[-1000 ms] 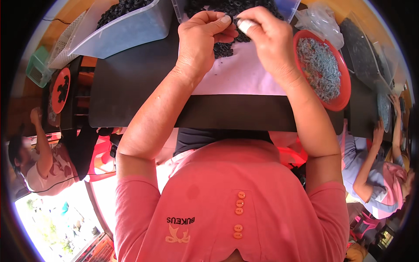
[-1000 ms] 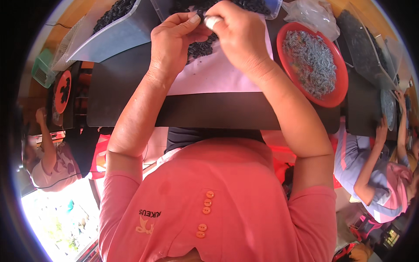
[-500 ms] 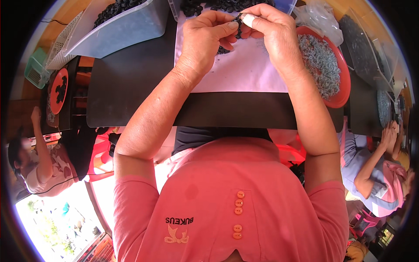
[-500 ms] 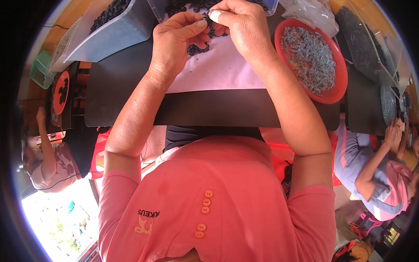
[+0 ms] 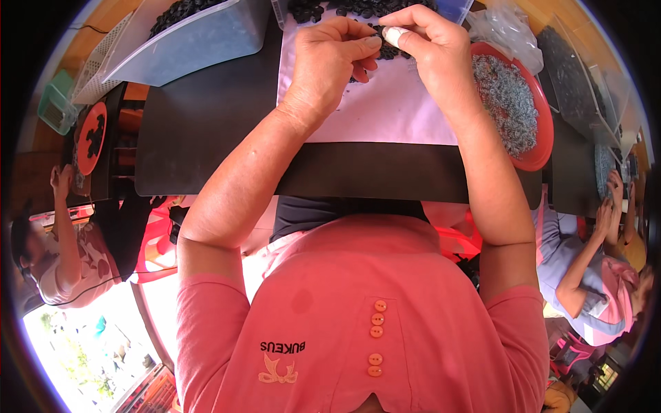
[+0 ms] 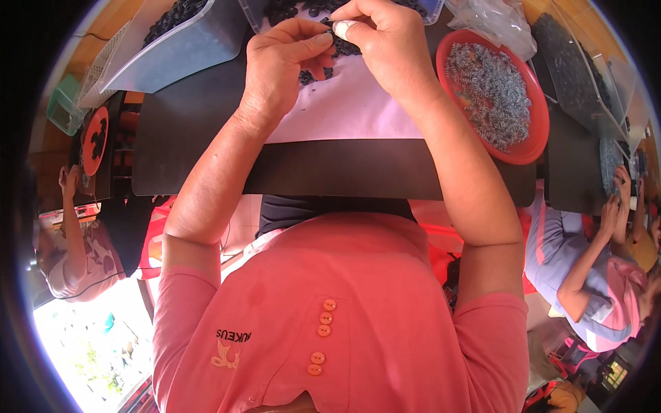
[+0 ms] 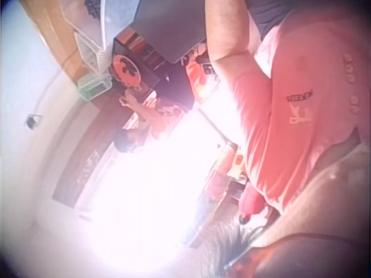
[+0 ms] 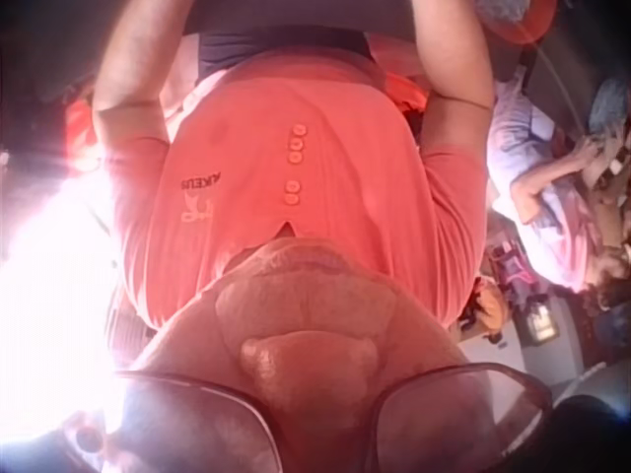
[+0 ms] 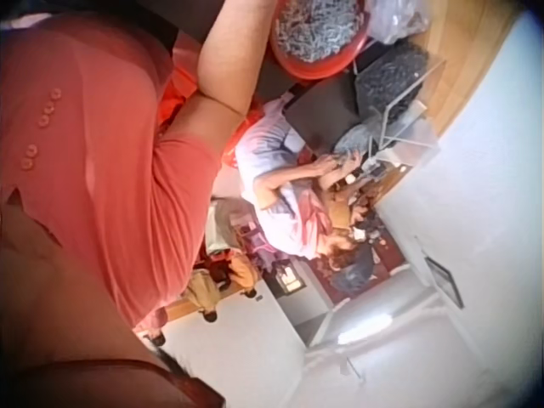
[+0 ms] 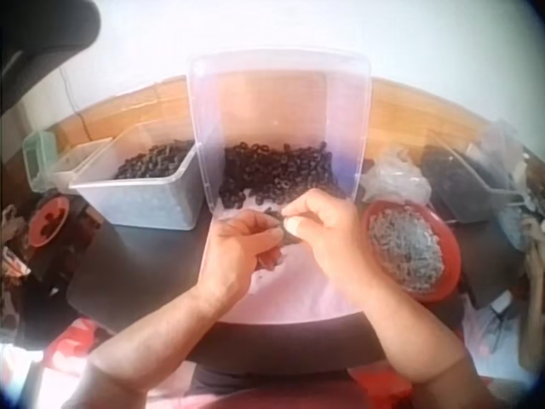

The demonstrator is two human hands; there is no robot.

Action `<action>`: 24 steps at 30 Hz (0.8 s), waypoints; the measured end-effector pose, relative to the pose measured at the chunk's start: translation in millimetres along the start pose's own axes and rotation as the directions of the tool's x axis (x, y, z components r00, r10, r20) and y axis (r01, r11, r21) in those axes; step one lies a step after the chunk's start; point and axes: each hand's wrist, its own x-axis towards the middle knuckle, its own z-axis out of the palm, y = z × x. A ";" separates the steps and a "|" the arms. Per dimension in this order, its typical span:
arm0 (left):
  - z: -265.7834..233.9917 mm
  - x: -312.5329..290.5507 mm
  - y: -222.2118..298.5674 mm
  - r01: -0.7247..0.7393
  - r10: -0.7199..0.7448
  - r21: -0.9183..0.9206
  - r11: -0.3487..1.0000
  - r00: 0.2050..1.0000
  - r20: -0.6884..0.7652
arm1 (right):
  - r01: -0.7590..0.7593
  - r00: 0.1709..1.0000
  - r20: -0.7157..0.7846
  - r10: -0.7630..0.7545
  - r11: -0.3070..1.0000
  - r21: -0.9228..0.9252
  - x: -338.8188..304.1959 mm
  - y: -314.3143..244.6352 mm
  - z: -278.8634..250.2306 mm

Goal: Manually attaching small white components to black plastic pieces on a workbench.

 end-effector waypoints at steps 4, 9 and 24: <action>1.6 -0.6 0.6 0.024 -0.024 0.019 1.000 1.000 -0.006 | 0.042 0.999 0.007 -0.042 0.999 -0.031 -0.4 -3.2 -1.0; 3.7 0.1 -2.1 0.007 -0.006 0.048 0.999 1.000 -0.014 | -0.042 0.995 0.095 0.028 0.988 0.149 1.6 19.4 -1.2; 5.1 -1.6 -4.8 0.001 0.004 0.106 0.994 0.999 -0.039 | 0.215 0.976 0.061 -0.207 0.951 -0.223 -3.7 16.4 -0.3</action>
